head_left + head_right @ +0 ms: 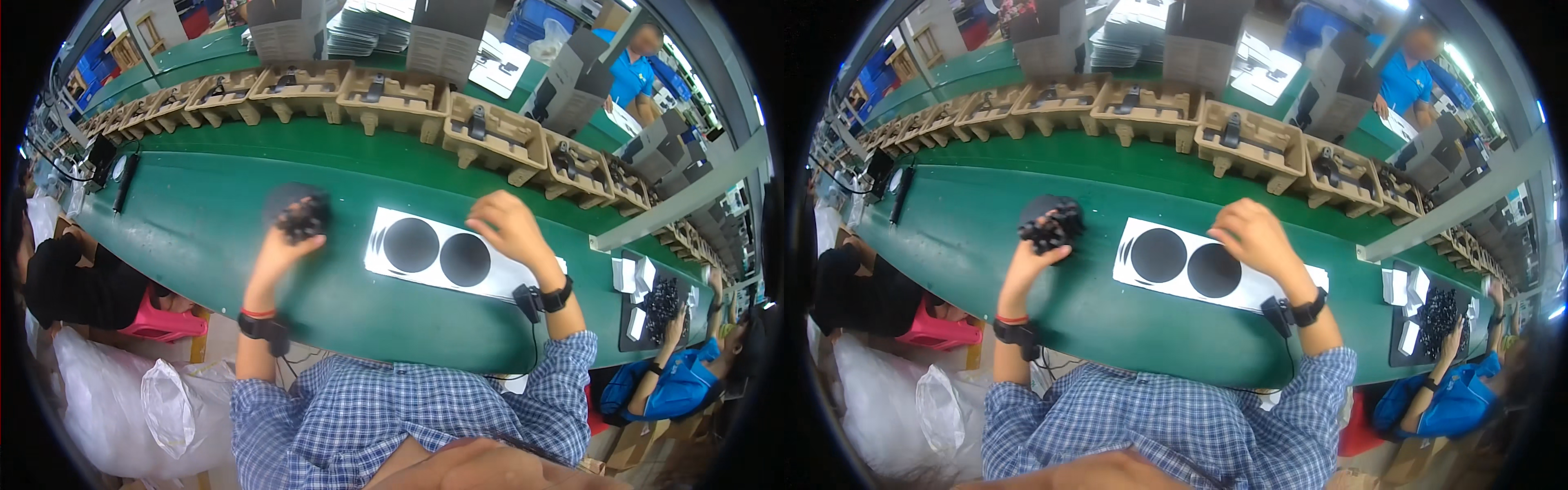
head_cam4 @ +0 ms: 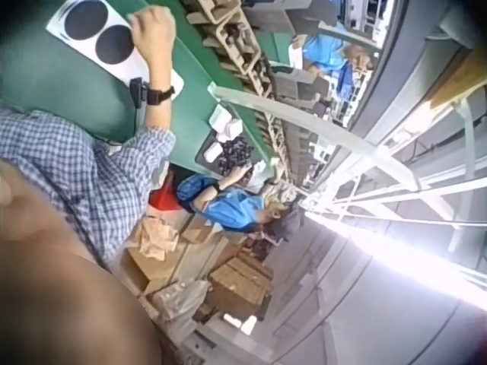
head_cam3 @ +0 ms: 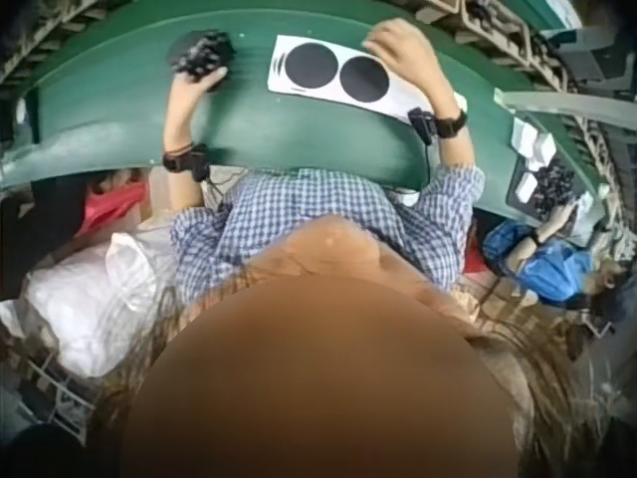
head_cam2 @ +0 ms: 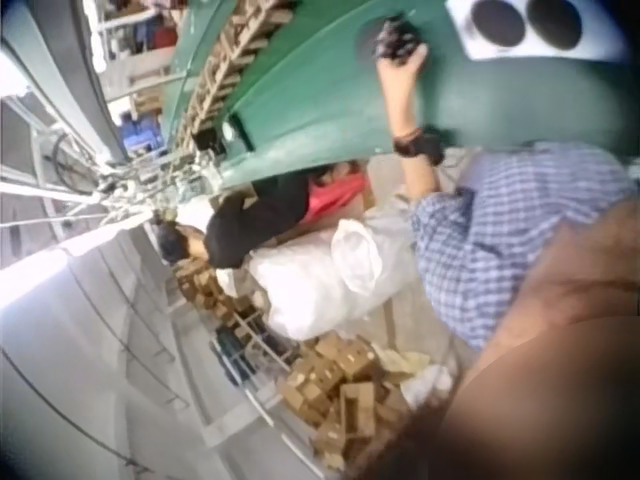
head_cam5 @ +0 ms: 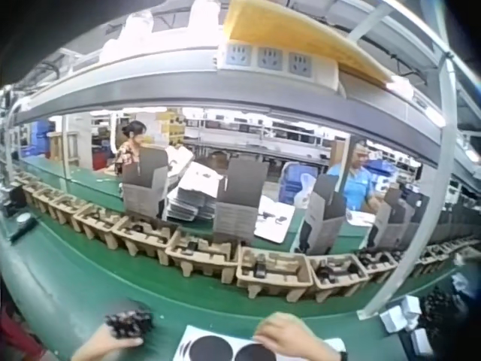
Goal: Applying circular adhesive pads to the plastic bases of electronic components on an assembly line.
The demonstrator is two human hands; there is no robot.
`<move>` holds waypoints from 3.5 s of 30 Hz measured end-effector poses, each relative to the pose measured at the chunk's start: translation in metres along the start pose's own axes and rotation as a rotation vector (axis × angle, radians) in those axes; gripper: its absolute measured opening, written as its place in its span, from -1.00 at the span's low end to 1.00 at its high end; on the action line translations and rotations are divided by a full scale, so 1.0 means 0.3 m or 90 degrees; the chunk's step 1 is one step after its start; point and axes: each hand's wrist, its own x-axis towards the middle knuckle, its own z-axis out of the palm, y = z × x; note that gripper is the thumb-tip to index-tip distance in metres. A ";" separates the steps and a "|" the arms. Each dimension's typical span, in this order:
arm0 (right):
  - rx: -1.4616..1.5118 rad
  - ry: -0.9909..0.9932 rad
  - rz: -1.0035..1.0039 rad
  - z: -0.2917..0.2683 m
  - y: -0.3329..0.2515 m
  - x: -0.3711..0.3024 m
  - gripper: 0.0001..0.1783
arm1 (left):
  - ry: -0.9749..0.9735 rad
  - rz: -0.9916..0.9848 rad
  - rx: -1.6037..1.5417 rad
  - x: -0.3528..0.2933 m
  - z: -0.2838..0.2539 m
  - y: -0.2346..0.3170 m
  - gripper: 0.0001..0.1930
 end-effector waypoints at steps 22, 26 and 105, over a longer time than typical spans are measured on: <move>0.216 -0.145 -0.035 -0.097 0.014 -0.207 -0.78 | -0.217 0.357 0.627 -0.067 0.664 0.060 0.00; 0.087 0.036 -0.020 -0.329 0.017 -0.254 -0.66 | -0.160 0.347 0.634 -0.077 0.675 0.036 -0.12; 0.851 0.534 0.386 -0.029 -0.039 -0.083 -0.90 | -0.407 -0.038 -0.863 0.154 0.786 0.358 -0.39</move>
